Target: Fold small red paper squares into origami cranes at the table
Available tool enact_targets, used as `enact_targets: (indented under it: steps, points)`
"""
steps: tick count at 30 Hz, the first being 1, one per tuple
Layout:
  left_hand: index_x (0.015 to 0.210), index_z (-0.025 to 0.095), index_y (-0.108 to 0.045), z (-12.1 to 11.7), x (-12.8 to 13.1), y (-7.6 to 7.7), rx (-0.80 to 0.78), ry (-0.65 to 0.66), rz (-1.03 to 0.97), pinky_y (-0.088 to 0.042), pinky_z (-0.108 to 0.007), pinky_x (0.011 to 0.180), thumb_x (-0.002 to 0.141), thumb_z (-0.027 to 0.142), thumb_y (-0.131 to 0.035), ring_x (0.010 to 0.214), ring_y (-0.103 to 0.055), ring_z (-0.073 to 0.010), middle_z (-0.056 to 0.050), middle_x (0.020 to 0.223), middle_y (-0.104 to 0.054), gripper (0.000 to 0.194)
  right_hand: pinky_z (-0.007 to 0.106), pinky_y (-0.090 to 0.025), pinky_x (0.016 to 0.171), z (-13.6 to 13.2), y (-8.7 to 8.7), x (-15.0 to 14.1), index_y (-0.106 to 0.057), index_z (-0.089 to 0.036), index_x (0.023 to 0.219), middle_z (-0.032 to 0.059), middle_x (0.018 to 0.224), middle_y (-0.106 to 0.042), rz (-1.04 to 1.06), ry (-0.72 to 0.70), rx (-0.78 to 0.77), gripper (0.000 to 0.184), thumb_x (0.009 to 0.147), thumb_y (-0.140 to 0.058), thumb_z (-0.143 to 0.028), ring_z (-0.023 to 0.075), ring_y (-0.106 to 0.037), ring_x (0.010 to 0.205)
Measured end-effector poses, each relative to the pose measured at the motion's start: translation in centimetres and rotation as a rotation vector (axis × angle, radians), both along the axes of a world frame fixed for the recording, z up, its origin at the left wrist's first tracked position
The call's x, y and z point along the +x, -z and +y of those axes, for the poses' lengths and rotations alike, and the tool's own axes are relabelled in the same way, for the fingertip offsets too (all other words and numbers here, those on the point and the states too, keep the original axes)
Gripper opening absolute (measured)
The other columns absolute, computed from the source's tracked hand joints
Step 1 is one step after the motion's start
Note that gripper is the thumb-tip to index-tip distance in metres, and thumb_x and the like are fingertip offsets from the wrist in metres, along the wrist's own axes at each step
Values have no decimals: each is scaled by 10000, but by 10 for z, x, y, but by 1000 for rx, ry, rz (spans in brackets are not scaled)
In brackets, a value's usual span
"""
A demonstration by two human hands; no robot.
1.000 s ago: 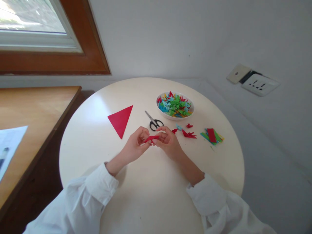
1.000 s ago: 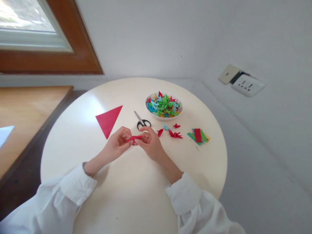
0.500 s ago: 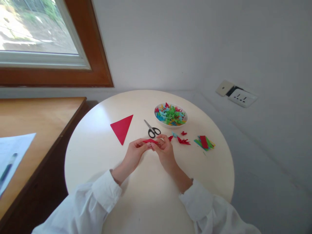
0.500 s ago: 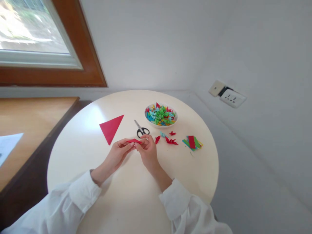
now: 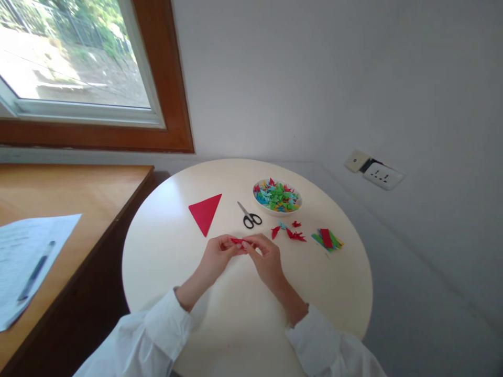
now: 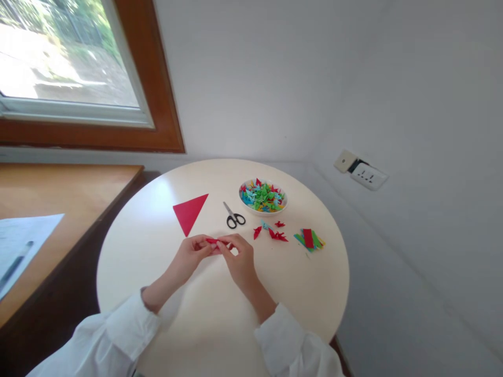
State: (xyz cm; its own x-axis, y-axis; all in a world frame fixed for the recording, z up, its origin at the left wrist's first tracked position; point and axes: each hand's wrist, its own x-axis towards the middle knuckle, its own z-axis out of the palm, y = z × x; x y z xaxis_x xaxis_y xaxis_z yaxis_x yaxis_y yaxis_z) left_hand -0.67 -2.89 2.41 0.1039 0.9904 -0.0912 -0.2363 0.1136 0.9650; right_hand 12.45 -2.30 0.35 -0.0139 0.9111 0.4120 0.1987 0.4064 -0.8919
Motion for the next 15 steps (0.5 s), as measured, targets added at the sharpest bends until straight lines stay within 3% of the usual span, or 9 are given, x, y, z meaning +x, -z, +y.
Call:
enact_targets:
  steps: [5, 8, 15]
  points:
    - [592, 122, -616, -13, 0, -2, 20, -49, -2, -500, -291, 702, 626, 241, -692, 608, -592, -129, -7, 572, -619, 145, 269, -443, 578, -8, -1, -8, -649, -186, 752, 25, 723, -649, 47, 47, -50, 60, 747, -593, -208, 147, -574, 667]
    - [666, 121, -638, -18, 3, 1, 46, -92, -22, -487, -267, 667, 658, 254, -669, 598, -561, -112, -12, 612, -619, 136, 272, -441, 582, -13, -2, -13, -641, -184, 772, 29, 739, -653, 46, 96, -49, 66, 758, -586, -218, 151, -578, 679]
    - [663, 133, -610, -21, 7, 1, 104, -200, -45, -476, -253, 688, 674, 249, -647, 673, -556, -114, -7, 671, -610, 122, 323, -484, 680, -24, -6, -17, -640, -197, 877, 60, 852, -658, -124, 159, 178, 144, 826, -506, -195, 174, -586, 802]
